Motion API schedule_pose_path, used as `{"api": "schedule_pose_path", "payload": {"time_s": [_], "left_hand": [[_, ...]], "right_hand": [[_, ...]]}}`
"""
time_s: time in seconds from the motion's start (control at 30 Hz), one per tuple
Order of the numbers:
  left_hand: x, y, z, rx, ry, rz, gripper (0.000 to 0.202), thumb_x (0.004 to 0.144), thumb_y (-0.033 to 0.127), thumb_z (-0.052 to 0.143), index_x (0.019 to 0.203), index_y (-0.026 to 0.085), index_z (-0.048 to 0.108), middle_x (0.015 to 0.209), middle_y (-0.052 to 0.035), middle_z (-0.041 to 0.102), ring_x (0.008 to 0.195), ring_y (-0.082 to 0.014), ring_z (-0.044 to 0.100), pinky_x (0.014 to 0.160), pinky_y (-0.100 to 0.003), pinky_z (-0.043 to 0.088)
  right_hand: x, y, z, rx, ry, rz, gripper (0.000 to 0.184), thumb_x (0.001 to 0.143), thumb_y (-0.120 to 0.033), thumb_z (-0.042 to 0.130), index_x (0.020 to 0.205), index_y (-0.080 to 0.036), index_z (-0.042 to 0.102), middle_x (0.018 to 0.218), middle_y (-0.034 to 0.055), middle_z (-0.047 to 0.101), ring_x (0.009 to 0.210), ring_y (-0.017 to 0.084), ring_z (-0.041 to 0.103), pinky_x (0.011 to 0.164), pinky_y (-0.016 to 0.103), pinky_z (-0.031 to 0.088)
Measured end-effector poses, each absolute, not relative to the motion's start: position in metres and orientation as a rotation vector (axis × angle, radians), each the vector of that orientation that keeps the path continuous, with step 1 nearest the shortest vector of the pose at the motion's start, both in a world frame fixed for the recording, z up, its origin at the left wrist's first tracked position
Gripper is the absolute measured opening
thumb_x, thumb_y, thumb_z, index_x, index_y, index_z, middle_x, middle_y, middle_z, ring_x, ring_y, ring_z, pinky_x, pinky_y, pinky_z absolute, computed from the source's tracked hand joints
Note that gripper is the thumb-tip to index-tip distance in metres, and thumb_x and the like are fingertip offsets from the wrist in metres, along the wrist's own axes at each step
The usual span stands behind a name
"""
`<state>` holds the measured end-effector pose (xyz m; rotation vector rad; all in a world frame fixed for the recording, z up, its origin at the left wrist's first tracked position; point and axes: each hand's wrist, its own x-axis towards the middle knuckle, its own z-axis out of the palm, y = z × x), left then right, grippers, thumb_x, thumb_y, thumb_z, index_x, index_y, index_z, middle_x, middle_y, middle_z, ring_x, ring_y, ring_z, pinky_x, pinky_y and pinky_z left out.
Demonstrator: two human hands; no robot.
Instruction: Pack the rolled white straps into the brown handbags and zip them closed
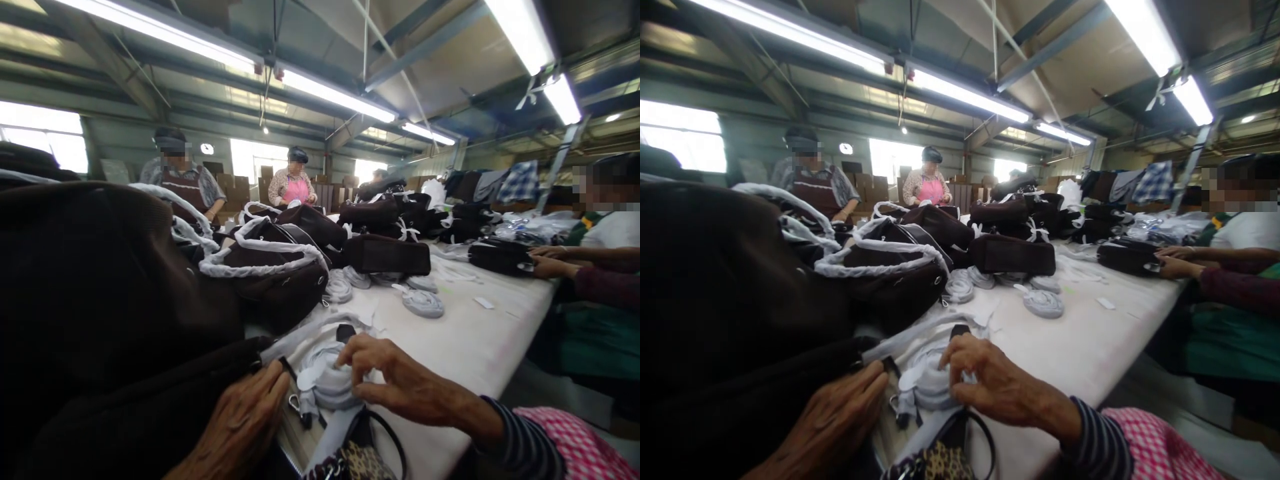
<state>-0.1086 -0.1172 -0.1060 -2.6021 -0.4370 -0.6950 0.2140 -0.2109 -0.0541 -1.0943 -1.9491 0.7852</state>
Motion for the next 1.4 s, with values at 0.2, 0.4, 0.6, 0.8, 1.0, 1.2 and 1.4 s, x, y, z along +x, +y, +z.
{"api": "schedule_pose_path", "payload": {"time_s": [0.2, 0.4, 0.6, 0.8, 1.0, 1.2, 1.4], "left_hand": [[-0.112, -0.119, -0.107, -2.634, -0.440, -0.664, 0.044, 0.104, 0.019, 0.037, 0.146, 0.020, 0.047, 0.138, -0.0092, 0.063, 0.124, -0.0205, 0.062, 0.100, -0.028, 0.054], [-0.103, -0.132, -0.104, -2.723, -0.610, -0.680, 0.042, 0.102, 0.014, 0.041, 0.143, 0.022, 0.048, 0.140, -0.0107, 0.061, 0.126, -0.0234, 0.061, 0.102, -0.035, 0.054], [-0.101, -0.131, -0.102, -2.683, -0.584, -0.727, 0.037, 0.104, 0.016, 0.038, 0.138, 0.021, 0.051, 0.133, -0.0102, 0.064, 0.119, -0.0219, 0.064, 0.098, -0.032, 0.055], [-0.092, -0.134, -0.085, -2.726, -0.534, -0.731, 0.032, 0.106, 0.020, 0.030, 0.125, 0.021, 0.056, 0.117, -0.0084, 0.070, 0.101, -0.0186, 0.070, 0.084, -0.026, 0.058], [-0.097, -0.128, -0.094, -2.661, -0.555, -0.763, 0.033, 0.105, 0.021, 0.037, 0.135, 0.023, 0.050, 0.130, -0.0083, 0.067, 0.116, -0.0200, 0.066, 0.099, -0.029, 0.054], [-0.093, -0.126, -0.092, -2.737, -0.464, -0.778, 0.035, 0.103, 0.015, 0.038, 0.136, 0.021, 0.047, 0.121, -0.0091, 0.068, 0.103, -0.0192, 0.069, 0.085, -0.028, 0.057], [-0.085, -0.132, -0.084, -2.697, -0.500, -0.762, 0.030, 0.102, 0.013, 0.039, 0.131, 0.018, 0.047, 0.118, -0.0098, 0.065, 0.103, -0.0193, 0.065, 0.085, -0.029, 0.054]], "right_hand": [[0.208, -0.219, -0.054, -1.153, -1.947, 0.912, 0.003, 0.087, -0.015, 0.069, 0.086, -0.018, 0.070, 0.091, 0.0018, 0.069, 0.090, 0.017, 0.061, 0.089, 0.030, 0.043], [0.200, -0.208, -0.053, -1.126, -1.785, 1.184, 0.014, 0.086, -0.024, 0.068, 0.075, -0.015, 0.066, 0.073, -0.0008, 0.059, 0.073, 0.014, 0.052, 0.069, 0.025, 0.040], [0.199, -0.182, -0.047, -1.034, -1.628, 1.331, 0.013, 0.080, -0.024, 0.068, 0.074, -0.014, 0.062, 0.070, -0.0012, 0.057, 0.066, 0.012, 0.049, 0.061, 0.024, 0.037], [0.185, -0.166, -0.046, -1.099, -2.050, 1.144, 0.012, 0.080, -0.013, 0.061, 0.072, -0.017, 0.052, 0.069, -0.0042, 0.049, 0.064, 0.010, 0.043, 0.059, 0.023, 0.031], [0.179, -0.161, -0.041, -1.226, -2.210, 0.916, 0.020, 0.077, -0.006, 0.058, 0.067, -0.017, 0.045, 0.065, -0.0050, 0.044, 0.062, 0.009, 0.038, 0.059, 0.025, 0.028], [0.207, -0.180, -0.055, -1.142, -1.590, 1.276, 0.014, 0.080, -0.025, 0.069, 0.074, -0.014, 0.062, 0.063, -0.0030, 0.056, 0.058, 0.010, 0.049, 0.056, 0.022, 0.037], [0.209, -0.199, -0.046, -1.139, -1.742, 1.037, 0.013, 0.083, -0.019, 0.071, 0.072, -0.014, 0.068, 0.069, -0.0022, 0.059, 0.067, 0.011, 0.051, 0.064, 0.023, 0.039]]}}
